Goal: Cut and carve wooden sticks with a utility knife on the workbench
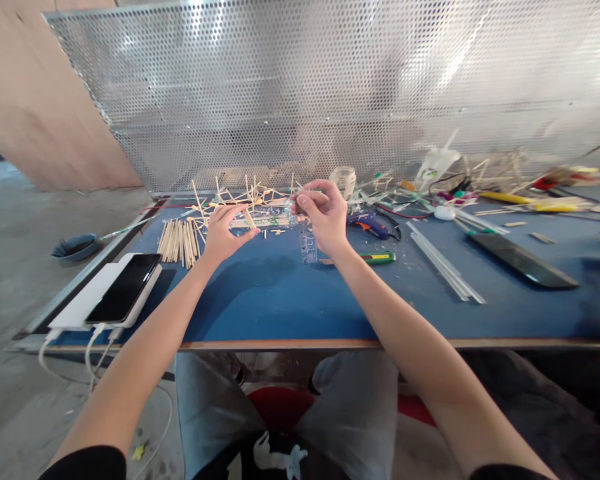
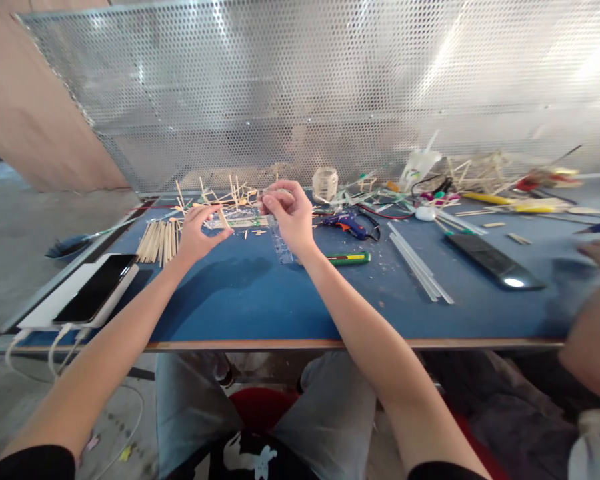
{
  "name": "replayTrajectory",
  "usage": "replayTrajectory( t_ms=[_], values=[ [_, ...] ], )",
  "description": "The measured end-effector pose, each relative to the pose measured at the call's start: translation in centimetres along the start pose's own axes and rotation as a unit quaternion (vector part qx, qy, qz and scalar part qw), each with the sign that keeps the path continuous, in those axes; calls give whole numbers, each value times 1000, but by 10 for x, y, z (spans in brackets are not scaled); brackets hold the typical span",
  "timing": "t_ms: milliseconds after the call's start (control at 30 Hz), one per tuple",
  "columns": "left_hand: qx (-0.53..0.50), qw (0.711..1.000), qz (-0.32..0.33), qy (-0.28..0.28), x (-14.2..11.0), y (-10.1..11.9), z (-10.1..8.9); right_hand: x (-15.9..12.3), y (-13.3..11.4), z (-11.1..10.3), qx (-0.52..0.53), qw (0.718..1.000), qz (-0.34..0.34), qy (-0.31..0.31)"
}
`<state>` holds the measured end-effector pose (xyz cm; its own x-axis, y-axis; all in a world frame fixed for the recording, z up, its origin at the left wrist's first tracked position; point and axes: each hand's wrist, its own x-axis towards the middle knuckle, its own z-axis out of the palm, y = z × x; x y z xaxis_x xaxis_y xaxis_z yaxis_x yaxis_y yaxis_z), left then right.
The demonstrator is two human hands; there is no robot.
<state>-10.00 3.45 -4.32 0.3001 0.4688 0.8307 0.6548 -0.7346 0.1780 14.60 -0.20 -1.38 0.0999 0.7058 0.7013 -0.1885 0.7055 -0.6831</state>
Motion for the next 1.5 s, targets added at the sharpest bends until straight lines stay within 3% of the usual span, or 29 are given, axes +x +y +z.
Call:
replayTrajectory(
  t_ms=[367,633,1033,1500],
  values=[
    [-3,1000,3,1,-1,-3,0,-2,-5,2,30,999,-6,-39],
    [-4,1000,3,-4,-1,-3,0,-2,-12,4,36,999,19,-3],
    [-6,1000,-7,-4,-1,-1,-1,-5,-12,4,-34,999,30,-15],
    [-7,1000,-3,-10,-1,0,0,-5,-12,4,-13,999,18,-27]
  ],
)
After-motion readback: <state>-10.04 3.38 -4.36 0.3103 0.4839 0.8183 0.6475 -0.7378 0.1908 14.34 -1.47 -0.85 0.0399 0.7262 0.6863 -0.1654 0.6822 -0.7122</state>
